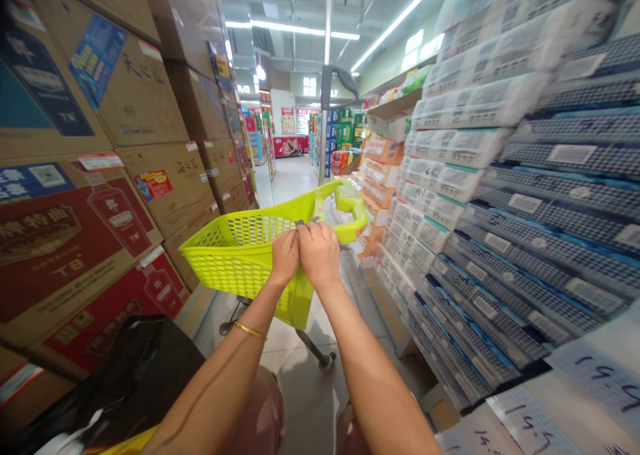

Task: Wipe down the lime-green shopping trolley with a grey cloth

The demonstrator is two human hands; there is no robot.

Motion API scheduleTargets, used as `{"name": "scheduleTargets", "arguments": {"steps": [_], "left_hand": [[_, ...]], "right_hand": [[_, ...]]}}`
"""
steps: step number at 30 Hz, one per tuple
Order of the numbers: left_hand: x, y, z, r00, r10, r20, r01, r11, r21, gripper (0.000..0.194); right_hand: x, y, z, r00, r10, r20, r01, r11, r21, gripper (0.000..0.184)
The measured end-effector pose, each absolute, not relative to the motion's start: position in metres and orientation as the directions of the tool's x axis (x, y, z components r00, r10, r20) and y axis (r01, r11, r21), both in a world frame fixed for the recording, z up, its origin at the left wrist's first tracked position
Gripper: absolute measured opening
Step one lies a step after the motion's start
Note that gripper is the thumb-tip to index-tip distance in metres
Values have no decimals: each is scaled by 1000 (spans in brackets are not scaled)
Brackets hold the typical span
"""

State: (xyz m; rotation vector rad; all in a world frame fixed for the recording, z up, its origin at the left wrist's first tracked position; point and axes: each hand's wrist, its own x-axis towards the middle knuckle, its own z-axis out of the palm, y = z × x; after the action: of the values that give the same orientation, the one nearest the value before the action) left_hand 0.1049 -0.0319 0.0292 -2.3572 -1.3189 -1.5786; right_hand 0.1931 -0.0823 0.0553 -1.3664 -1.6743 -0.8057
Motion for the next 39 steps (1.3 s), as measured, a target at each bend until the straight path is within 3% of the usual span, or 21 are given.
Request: {"name": "scheduleTargets", "arguments": {"steps": [4,11,24,30,35,39], "left_hand": [[101,-36,32,131,628,767,631,-650,424,35],[102,-39,33,112,638,761,616,-646,451,36],[103,-38,33,118,637,762,622,-645,443,37],[103,-35,34,120,652,749,583,-657,479,37],[96,-32,34,110,657,746,562,-660,499,40],[85,-30,34,126,661,740,530,-675,513,41]], "right_hand": [[210,-87,63,-109,429,897,983,183,32,18],[236,-95,74,59,340,939,988,118,-105,23],[203,-89,54,-138,447,884,977,206,48,19],[241,-98,81,-12,472,882,991,123,-52,22],[234,-106,90,-10,554,832,997,74,-37,20],[217,-112,88,-32,539,842,998,63,-2,18]]}}
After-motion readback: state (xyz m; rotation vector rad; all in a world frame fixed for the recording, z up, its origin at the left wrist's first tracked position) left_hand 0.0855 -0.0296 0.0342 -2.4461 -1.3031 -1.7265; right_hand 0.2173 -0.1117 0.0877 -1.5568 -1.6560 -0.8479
